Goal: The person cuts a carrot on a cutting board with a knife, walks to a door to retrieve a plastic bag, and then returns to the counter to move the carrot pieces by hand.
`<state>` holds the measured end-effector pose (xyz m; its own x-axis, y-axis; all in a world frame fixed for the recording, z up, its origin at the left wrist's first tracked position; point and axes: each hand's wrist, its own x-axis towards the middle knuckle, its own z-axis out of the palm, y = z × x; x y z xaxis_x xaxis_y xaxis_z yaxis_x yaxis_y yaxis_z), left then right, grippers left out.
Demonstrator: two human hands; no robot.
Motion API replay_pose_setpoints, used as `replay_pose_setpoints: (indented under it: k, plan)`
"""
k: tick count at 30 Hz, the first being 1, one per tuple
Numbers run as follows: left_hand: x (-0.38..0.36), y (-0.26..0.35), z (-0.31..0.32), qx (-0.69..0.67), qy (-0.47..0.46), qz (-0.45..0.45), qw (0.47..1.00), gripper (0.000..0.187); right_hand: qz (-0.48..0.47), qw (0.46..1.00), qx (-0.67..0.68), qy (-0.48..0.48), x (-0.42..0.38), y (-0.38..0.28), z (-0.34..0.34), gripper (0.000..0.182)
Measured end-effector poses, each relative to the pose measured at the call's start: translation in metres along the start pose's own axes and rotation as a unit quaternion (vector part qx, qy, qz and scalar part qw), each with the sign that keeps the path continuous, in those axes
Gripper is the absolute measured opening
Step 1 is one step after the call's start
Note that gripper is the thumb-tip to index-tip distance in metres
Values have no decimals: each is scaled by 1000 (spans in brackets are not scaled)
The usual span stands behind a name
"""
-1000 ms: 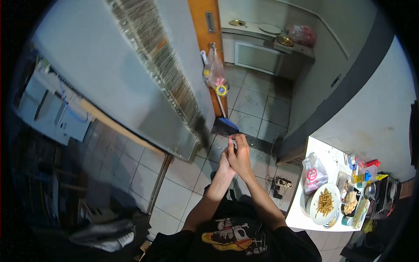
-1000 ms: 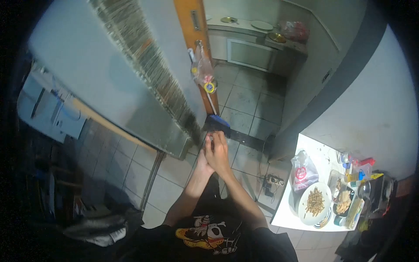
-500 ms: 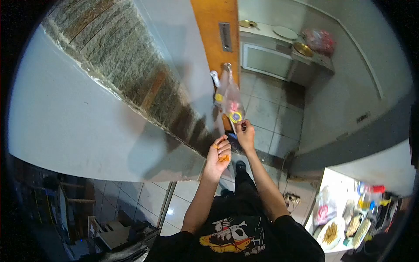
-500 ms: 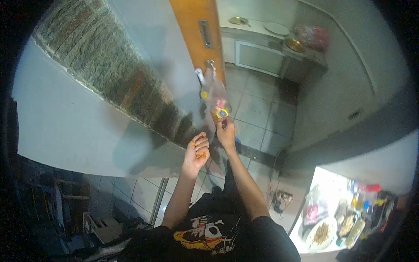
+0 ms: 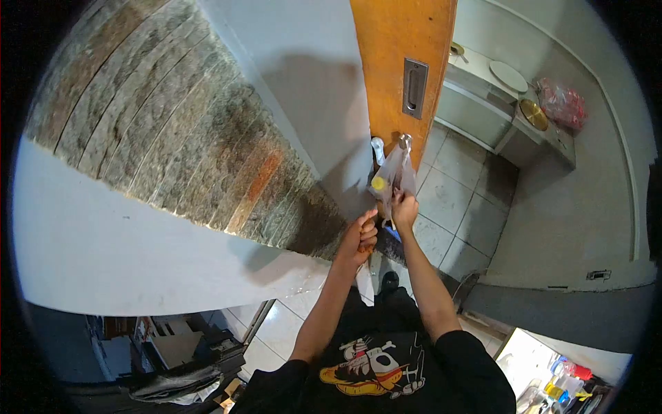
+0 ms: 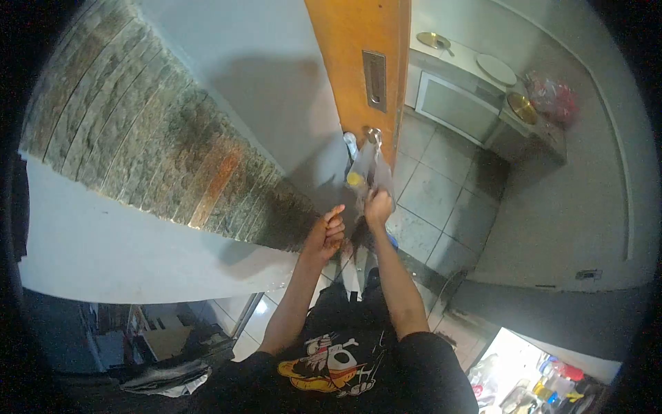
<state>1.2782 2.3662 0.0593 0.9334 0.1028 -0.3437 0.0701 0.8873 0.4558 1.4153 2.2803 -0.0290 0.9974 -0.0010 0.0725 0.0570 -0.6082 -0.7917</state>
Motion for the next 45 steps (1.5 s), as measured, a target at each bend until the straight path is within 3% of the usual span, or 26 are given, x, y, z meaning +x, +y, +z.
replay_pose_setpoints:
  k: [1,3,4,6,10,12,14,17,24,26,27,30,32,33,36,37,38,40,42,44,45]
  plan:
    - [7,1,0,2,-1,-7,1000,19,-37,998,17,47,-5,10,-1,27]
    - [18,1,12,112,29,-10,993,22,-53,996,41,60,-22,12,-24,25]
    - [27,2,17,112,23,-16,993,22,-78,992,69,71,-27,10,-37,23]
    - [45,0,23,235,4,-35,971,28,-88,991,63,77,-32,10,-51,21]
    - [113,-19,25,347,103,-56,930,17,-93,990,87,67,-36,13,-67,19]
    - [139,-24,23,326,128,-81,933,10,-91,990,91,53,-37,12,-74,18]
    - [148,-24,31,377,174,-53,908,14,-84,992,76,62,-38,10,-81,17]
    - [180,-42,6,351,189,-27,917,16,-65,991,114,32,-40,11,-86,17]
    - [174,-44,28,364,186,34,912,19,-74,993,86,24,-41,10,-85,17]
    - [149,-23,39,491,54,-35,869,24,-59,991,115,17,-43,9,-83,16]
    - [139,-20,45,490,59,-34,869,24,-61,991,117,12,-44,10,-82,16]
    - [124,-13,50,466,80,1,881,32,-77,993,93,-2,-43,8,-83,16]
    - [129,-11,38,601,47,94,793,36,-57,994,91,-15,-49,7,-84,17]
    - [136,-17,33,585,66,190,786,32,-56,994,93,-13,-52,11,-82,17]
    - [146,-6,32,601,31,150,784,26,-43,989,135,-32,-72,15,-88,20]
    - [156,-7,25,603,36,237,761,13,-26,985,164,-56,-83,10,-99,22]
    - [177,-1,5,604,28,221,765,16,-8,978,193,-78,-94,7,-108,23]
    - [147,14,29,590,43,238,770,38,15,983,175,-57,-117,30,-111,19]
    - [127,28,25,625,17,273,732,40,40,986,158,-35,-147,53,-122,15]
    - [89,32,40,447,-17,257,857,33,88,981,170,-11,-183,71,-134,16]
    - [71,35,44,420,-31,255,870,36,95,981,169,1,-202,75,-140,16]
